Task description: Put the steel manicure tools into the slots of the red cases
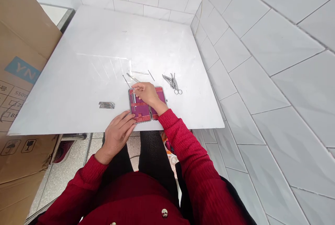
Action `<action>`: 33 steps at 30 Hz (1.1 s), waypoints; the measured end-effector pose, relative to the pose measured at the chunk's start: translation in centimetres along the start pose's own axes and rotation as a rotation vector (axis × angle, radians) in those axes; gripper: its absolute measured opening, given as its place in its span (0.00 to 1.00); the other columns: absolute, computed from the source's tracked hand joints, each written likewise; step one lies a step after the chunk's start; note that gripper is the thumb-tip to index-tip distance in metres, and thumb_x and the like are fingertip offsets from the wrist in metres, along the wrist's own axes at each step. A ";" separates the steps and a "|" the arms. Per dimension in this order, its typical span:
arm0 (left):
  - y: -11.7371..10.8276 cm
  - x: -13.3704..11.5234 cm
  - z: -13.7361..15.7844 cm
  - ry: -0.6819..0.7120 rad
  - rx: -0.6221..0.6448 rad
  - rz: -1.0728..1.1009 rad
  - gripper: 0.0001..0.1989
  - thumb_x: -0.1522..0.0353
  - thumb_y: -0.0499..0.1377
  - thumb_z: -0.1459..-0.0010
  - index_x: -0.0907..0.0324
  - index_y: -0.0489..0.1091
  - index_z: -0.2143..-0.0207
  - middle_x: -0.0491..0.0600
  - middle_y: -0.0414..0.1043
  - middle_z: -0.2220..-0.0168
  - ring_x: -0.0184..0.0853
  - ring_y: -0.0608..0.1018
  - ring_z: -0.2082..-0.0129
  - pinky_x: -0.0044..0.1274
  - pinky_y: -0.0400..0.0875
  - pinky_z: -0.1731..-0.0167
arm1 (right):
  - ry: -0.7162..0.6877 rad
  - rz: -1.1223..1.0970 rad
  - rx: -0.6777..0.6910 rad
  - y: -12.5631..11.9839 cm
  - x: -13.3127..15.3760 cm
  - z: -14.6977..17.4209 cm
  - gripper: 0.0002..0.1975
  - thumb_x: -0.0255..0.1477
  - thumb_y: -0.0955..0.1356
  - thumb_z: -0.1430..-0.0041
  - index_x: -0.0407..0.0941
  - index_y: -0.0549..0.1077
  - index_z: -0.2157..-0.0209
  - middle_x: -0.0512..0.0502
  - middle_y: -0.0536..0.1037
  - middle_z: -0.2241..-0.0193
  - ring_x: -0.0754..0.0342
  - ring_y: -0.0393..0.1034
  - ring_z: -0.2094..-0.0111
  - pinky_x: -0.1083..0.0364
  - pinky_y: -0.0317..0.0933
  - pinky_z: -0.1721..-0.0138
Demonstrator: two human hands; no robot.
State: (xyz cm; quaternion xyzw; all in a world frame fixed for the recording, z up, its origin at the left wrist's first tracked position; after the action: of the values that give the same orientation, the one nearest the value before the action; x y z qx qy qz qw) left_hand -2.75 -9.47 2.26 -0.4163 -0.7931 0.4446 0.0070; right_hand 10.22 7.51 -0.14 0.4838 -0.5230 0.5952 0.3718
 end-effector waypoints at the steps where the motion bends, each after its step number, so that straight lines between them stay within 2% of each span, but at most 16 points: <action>1: -0.1 -0.1 0.0 0.005 -0.004 -0.004 0.09 0.71 0.58 0.30 0.57 0.75 0.51 0.51 0.80 0.48 0.45 0.77 0.40 0.38 0.76 0.44 | -0.001 0.039 -0.006 0.0 0.1 0.1 0.10 0.27 0.70 0.42 0.43 0.81 0.59 0.50 0.80 0.71 0.59 0.69 0.76 0.59 0.63 0.76; 3: -0.1 -0.1 0.0 0.015 -0.013 -0.014 0.08 0.71 0.59 0.30 0.58 0.75 0.51 0.51 0.81 0.48 0.45 0.78 0.40 0.38 0.76 0.45 | -0.025 0.141 -0.030 -0.2 0.5 0.4 0.10 0.26 0.68 0.38 0.43 0.82 0.58 0.50 0.81 0.70 0.58 0.70 0.74 0.58 0.65 0.72; 6: -0.1 -0.2 0.0 0.019 -0.015 -0.021 0.08 0.71 0.59 0.30 0.57 0.75 0.51 0.51 0.81 0.48 0.45 0.78 0.41 0.38 0.76 0.45 | -0.106 0.321 -0.084 -0.3 1.8 1.0 0.12 0.24 0.66 0.36 0.45 0.83 0.59 0.47 0.83 0.63 0.54 0.75 0.65 0.53 0.69 0.58; 8: -0.1 -0.2 0.0 0.015 -0.013 -0.021 0.08 0.71 0.59 0.30 0.57 0.75 0.51 0.50 0.81 0.48 0.45 0.77 0.40 0.38 0.76 0.45 | -0.150 0.409 -0.091 -0.1 2.6 1.4 0.14 0.22 0.65 0.35 0.45 0.84 0.59 0.46 0.84 0.58 0.52 0.76 0.57 0.52 0.68 0.50; 10: -0.1 -0.2 0.0 0.014 -0.012 -0.021 0.08 0.71 0.59 0.30 0.57 0.75 0.51 0.51 0.81 0.48 0.45 0.78 0.40 0.38 0.76 0.45 | -0.167 0.470 -0.075 0.3 3.0 1.8 0.16 0.20 0.64 0.34 0.45 0.84 0.58 0.44 0.84 0.56 0.52 0.76 0.54 0.51 0.66 0.47; 20: 0.1 0.0 0.0 0.000 0.004 -0.001 0.09 0.70 0.57 0.29 0.55 0.75 0.51 0.50 0.80 0.48 0.45 0.77 0.39 0.38 0.76 0.44 | -0.195 0.605 -0.076 1.0 3.2 2.8 0.18 0.19 0.63 0.32 0.44 0.83 0.54 0.43 0.83 0.56 0.50 0.75 0.53 0.52 0.67 0.50; 33: 0.0 -0.1 -0.1 0.011 0.001 -0.011 0.09 0.71 0.58 0.30 0.56 0.75 0.51 0.51 0.81 0.49 0.45 0.77 0.40 0.38 0.76 0.45 | -0.226 0.525 -0.118 0.6 3.1 3.7 0.16 0.20 0.63 0.33 0.45 0.83 0.57 0.45 0.82 0.57 0.51 0.74 0.55 0.53 0.66 0.50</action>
State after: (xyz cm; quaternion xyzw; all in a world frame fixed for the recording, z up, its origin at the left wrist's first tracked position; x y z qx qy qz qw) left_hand -2.68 -9.47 2.31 -0.4144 -0.7951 0.4427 0.0140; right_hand 9.52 3.61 2.62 0.3727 -0.7021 0.5818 0.1721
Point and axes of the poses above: each hand's wrist, its own z-axis away from the middle knuckle, its own y-axis out of the palm, x = y × z, the point moved 9 cm from there along -z, towards the middle knuckle
